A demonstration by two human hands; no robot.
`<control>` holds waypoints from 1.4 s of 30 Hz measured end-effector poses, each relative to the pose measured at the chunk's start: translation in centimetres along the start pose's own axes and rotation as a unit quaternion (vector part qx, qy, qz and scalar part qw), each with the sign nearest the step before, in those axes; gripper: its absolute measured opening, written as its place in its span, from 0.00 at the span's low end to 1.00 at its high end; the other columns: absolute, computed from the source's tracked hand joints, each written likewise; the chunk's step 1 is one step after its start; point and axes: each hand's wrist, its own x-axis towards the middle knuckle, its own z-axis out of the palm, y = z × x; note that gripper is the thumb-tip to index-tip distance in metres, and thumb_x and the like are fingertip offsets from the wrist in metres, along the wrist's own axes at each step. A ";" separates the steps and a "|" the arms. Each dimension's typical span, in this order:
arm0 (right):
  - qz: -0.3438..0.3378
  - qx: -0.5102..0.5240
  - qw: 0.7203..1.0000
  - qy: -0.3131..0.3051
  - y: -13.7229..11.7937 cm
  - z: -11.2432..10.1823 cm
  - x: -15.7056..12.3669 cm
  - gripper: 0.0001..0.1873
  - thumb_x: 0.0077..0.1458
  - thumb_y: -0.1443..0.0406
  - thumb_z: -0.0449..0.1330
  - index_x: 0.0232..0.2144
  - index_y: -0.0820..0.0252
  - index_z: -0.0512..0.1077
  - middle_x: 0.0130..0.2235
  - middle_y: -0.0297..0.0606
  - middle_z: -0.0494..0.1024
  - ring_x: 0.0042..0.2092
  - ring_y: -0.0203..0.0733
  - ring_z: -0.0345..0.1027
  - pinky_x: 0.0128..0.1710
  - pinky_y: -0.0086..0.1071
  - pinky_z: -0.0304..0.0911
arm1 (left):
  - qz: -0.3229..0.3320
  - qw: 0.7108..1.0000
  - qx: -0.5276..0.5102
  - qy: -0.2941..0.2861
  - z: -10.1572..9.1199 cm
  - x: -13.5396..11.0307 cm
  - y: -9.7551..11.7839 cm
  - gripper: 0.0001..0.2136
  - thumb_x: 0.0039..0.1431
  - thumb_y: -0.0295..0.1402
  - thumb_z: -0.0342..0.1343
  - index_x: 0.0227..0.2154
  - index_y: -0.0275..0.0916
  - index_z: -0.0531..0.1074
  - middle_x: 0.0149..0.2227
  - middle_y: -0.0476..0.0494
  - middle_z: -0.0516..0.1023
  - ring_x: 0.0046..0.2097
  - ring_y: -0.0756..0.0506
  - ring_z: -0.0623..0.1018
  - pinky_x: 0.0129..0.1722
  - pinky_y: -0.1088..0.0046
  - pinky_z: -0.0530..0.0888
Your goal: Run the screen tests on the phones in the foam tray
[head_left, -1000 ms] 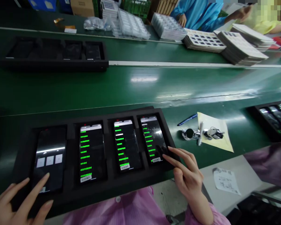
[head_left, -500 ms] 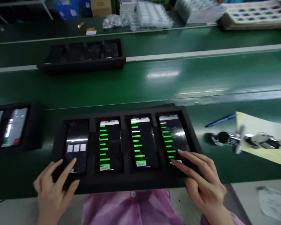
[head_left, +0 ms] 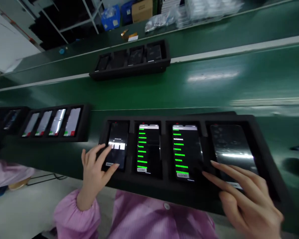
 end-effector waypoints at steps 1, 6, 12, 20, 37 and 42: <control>-0.005 0.001 1.000 -0.006 -0.4 -0.1 0.2 0.19 0.69 0.68 0.55 0.58 0.50 0.77 0.57 0.45 0.77 0.51 0.54 0.73 0.49 0.49 0.66 | -0.002 1.000 -0.003 0.005 0.1 0.4 -0.2 0.23 0.71 0.48 0.54 0.63 0.44 0.71 0.60 0.34 0.72 0.59 0.35 0.73 0.72 0.43 0.52; -0.015 -0.026 0.998 -0.057 -2.1 0.2 1.7 0.14 0.73 0.65 0.53 0.52 0.60 0.77 0.57 0.50 0.76 0.54 0.52 0.71 0.51 0.48 0.65 | 0.025 0.999 0.014 -0.028 0.9 1.0 -0.7 0.22 0.71 0.52 0.52 0.60 0.49 0.74 0.65 0.34 0.69 0.63 0.29 0.70 0.70 0.33 0.50; 0.039 -0.108 0.992 -0.056 -3.3 1.1 2.8 0.16 0.74 0.60 0.53 0.48 0.56 0.80 0.58 0.49 0.78 0.57 0.57 0.70 0.53 0.52 0.59 | 0.010 0.996 -0.066 0.059 0.3 -0.5 -0.7 0.29 0.70 0.49 0.56 0.68 0.43 0.65 0.61 0.31 0.72 0.62 0.33 0.73 0.72 0.42 0.56; -0.028 -0.011 0.995 -0.092 -7.2 4.6 5.3 0.19 0.74 0.54 0.53 0.52 0.56 0.80 0.60 0.46 0.78 0.58 0.51 0.69 0.57 0.49 0.58 | 0.031 0.995 -0.077 0.062 0.3 -2.6 -0.6 0.27 0.69 0.42 0.60 0.67 0.40 0.66 0.58 0.34 0.75 0.60 0.38 0.75 0.73 0.53 0.60; 0.048 -0.114 0.991 -0.059 -0.4 -1.1 6.3 0.17 0.70 0.65 0.53 0.53 0.49 0.79 0.58 0.41 0.78 0.55 0.57 0.71 0.52 0.51 0.63 | -0.023 0.993 -0.114 0.009 0.0 1.9 -4.5 0.21 0.72 0.44 0.54 0.64 0.47 0.70 0.59 0.38 0.75 0.61 0.37 0.75 0.64 0.54 0.71; -0.018 -0.108 0.985 -0.135 -0.9 1.7 12.1 0.21 0.74 0.53 0.49 0.54 0.49 0.79 0.63 0.43 0.75 0.60 0.56 0.68 0.51 0.50 0.63 | -0.010 0.994 -0.077 -0.074 1.7 9.8 -4.8 0.21 0.75 0.43 0.44 0.59 0.49 0.77 0.66 0.37 0.69 0.66 0.32 0.68 0.68 0.35 0.60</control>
